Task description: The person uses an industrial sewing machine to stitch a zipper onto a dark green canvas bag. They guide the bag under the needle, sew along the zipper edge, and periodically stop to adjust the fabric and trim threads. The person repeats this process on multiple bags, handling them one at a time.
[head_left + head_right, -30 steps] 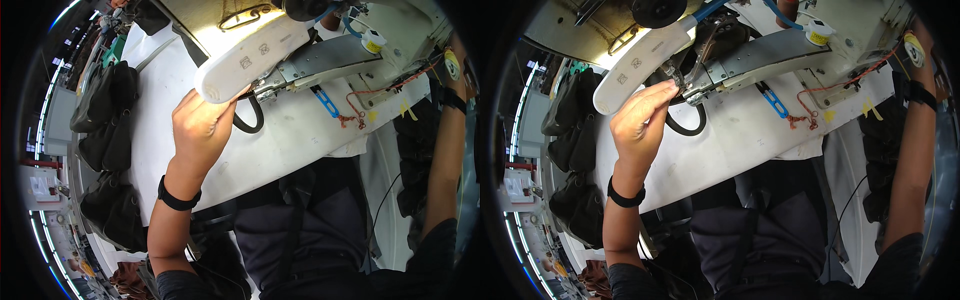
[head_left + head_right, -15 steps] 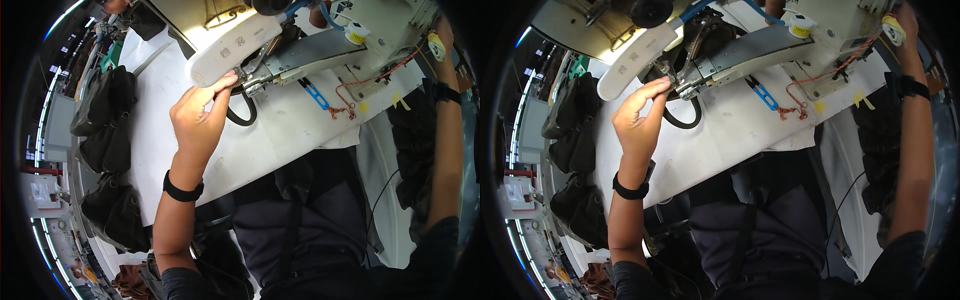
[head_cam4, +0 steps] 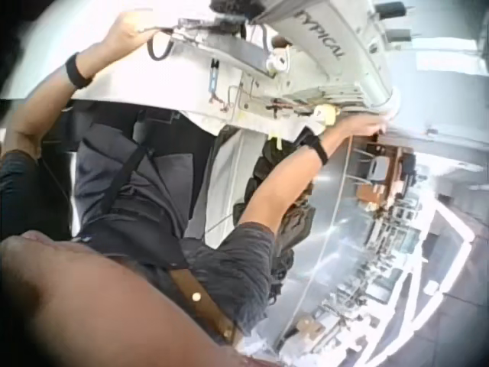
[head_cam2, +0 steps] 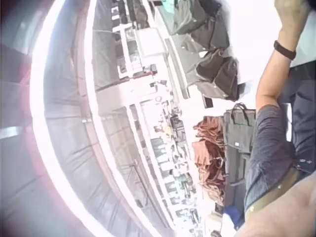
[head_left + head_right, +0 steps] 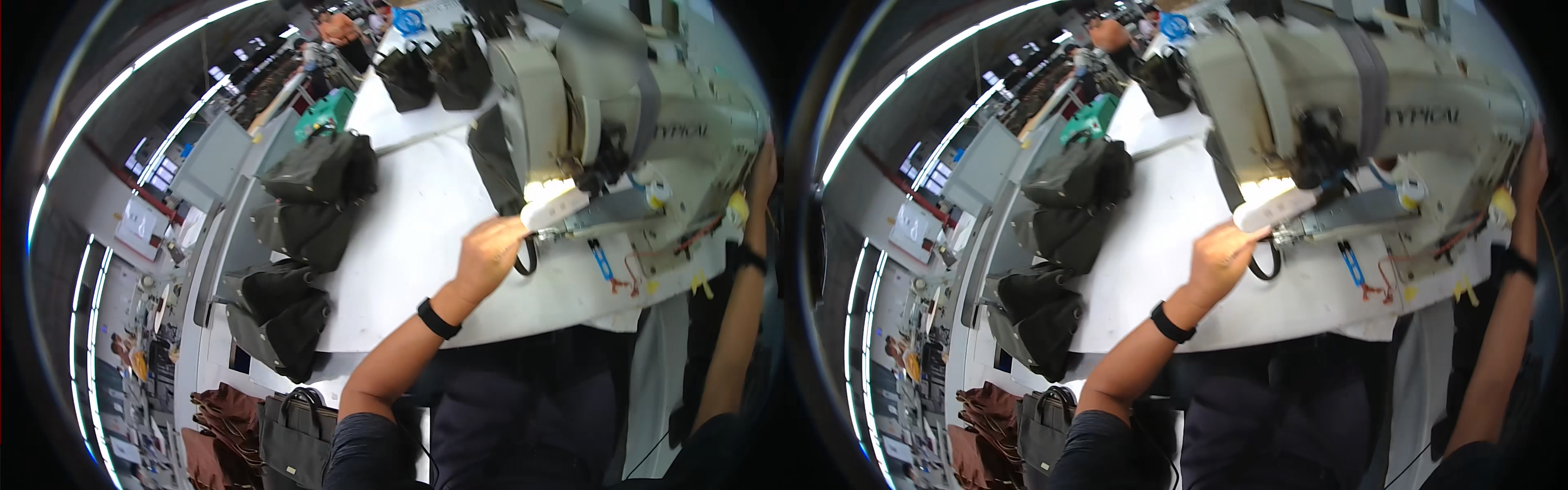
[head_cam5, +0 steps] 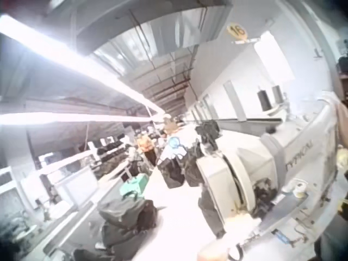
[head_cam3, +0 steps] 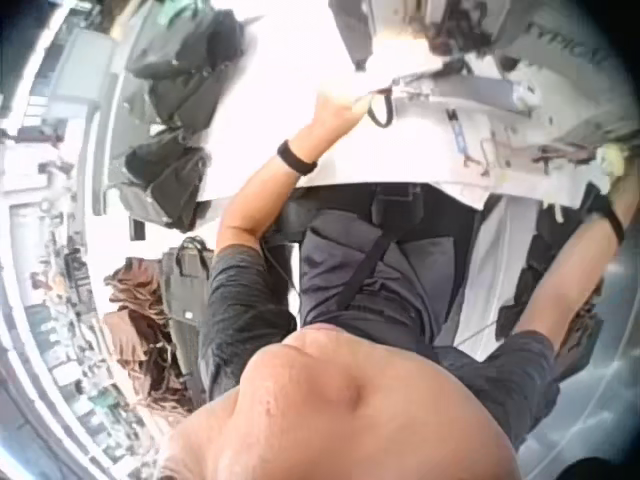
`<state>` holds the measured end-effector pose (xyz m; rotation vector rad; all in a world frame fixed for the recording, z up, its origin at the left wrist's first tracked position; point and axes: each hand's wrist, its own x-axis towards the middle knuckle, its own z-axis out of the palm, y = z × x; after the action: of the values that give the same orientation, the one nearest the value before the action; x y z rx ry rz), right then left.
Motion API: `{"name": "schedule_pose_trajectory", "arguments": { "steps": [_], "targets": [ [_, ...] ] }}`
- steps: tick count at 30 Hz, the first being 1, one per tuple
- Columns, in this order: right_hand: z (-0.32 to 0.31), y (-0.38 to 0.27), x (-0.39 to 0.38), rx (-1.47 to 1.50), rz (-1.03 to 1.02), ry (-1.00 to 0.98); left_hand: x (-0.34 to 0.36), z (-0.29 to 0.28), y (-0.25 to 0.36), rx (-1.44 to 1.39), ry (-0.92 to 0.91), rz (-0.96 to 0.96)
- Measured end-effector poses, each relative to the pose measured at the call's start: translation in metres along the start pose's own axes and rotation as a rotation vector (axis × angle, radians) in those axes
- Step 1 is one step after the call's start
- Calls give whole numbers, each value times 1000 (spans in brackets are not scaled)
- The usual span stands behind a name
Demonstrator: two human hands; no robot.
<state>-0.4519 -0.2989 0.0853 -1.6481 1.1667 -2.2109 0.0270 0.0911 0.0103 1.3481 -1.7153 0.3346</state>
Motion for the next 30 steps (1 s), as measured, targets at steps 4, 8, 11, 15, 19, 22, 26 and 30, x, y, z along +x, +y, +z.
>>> {"name": "schedule_pose_trajectory", "arguments": {
  "steps": [4,8,11,15,19,22,26,30],
  "targets": [
    [26,11,-16,70,145,18,-14,-3,-12,-41,28,7],
    [-31,-7,-8,-87,274,-28,12,10,-5,-31,-39,110],
    [-40,-72,-92,172,112,100,1,-19,-31,166,-351,179],
    [-29,-179,-250,364,213,-465,21,-39,-39,345,-528,328],
    [38,-235,-316,495,615,-877,46,-24,-60,472,-530,506],
    [85,-261,-322,564,741,-896,51,-15,-84,562,-410,555],
    [112,-257,-322,744,819,-950,48,-18,-91,574,-323,540],
    [109,-254,-326,819,818,-898,38,-47,-54,576,-393,538]
  ]
}}
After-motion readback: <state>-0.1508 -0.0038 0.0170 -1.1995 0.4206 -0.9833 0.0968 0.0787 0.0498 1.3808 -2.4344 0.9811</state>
